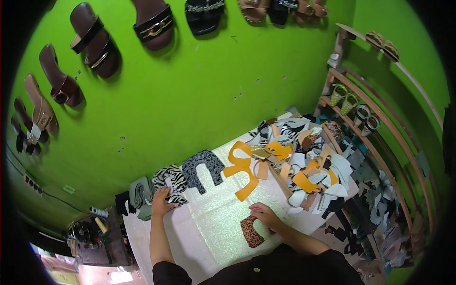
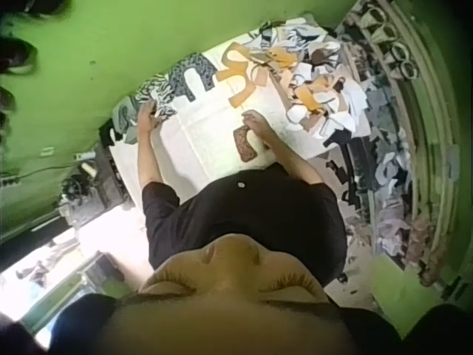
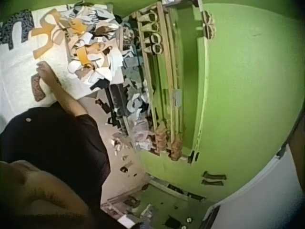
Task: Sort and organize various patterned fabric and leather upper components for shoe manufacturing.
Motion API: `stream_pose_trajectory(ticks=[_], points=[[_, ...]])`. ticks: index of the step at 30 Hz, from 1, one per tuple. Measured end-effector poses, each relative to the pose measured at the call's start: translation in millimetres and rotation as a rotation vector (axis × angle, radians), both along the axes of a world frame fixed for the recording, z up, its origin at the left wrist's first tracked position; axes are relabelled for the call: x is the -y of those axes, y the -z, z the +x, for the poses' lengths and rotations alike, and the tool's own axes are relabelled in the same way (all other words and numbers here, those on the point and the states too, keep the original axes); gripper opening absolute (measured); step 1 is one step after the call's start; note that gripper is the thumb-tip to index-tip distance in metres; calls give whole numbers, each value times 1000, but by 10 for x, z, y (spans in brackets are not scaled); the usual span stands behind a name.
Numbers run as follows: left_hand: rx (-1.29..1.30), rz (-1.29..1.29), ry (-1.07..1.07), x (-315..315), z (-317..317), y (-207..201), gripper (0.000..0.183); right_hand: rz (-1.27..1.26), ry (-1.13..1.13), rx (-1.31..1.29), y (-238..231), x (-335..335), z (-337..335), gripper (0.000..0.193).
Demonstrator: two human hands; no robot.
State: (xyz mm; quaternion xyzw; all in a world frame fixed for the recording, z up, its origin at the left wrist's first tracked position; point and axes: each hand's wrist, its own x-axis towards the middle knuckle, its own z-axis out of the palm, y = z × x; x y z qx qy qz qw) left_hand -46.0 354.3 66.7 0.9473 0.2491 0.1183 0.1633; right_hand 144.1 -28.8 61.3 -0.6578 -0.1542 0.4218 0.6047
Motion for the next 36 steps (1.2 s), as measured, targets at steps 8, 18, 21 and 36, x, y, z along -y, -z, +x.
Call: stream_pose_trajectory(ticks=[8,18,21,36], points=[[475,164,-143,585,367,-599,72,101,-58,70,-158,247,112,27],[876,-552,-320,2344,711,-262,25,154,-35,279,-562,801,881,19],[740,-730,-292,2896,905,-115,18,174,111,313,-727,895,1284,19],[576,-700,-297,3436,1574,36,22,-984,-98,1048,-394,258,3365,43]])
